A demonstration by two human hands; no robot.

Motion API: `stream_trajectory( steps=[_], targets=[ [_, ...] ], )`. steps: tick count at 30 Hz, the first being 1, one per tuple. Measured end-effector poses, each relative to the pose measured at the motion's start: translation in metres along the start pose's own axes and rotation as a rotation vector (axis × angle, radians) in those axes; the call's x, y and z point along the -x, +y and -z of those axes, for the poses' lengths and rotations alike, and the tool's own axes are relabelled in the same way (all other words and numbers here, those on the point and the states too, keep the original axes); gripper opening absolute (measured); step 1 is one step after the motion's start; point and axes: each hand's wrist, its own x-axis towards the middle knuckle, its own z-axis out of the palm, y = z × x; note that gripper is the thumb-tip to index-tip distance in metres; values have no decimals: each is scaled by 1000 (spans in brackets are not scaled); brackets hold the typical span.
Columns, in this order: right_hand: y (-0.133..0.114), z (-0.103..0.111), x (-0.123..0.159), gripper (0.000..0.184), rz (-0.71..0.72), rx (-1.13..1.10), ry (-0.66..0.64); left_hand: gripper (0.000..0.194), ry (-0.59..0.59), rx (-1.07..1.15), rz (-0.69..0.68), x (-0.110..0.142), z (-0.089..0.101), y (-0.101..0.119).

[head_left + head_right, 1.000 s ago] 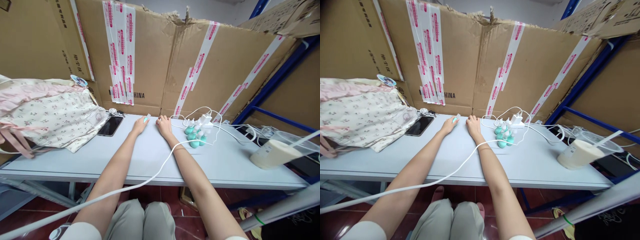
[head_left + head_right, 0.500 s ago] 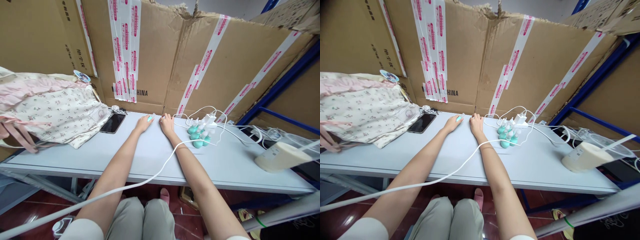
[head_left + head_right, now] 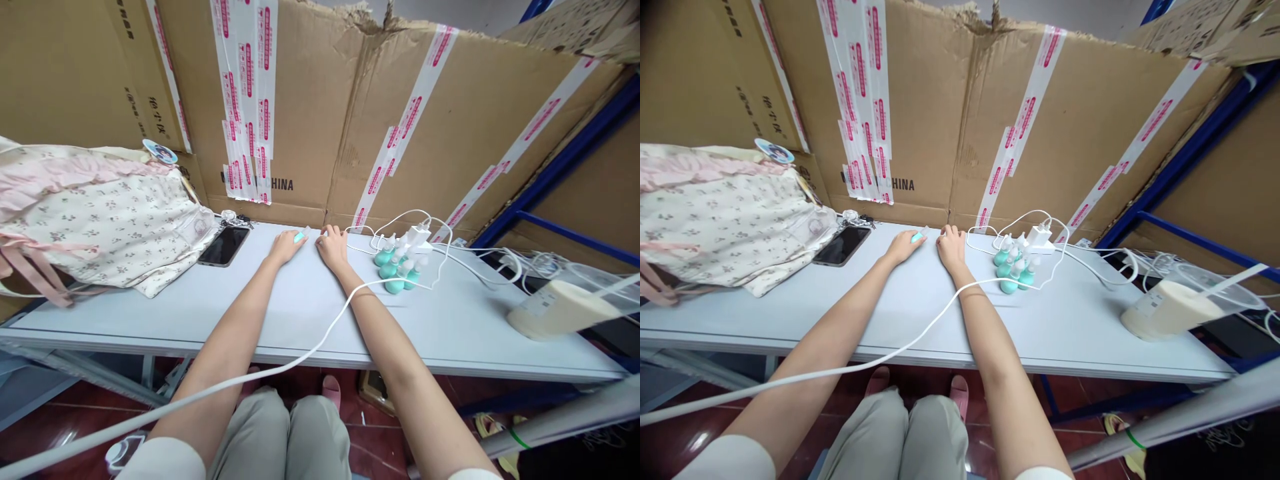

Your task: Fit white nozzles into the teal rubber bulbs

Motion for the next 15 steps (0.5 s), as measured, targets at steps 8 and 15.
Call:
stream_trajectory(
  steps=[8,15],
  targets=[
    [-2,5,3,21,-56,-78,120,40,6,-15,-28,1,0,1],
    [-6,1,-2,41,-143,-419,137,38,56,-68,-127,1,3,6]
  ],
)
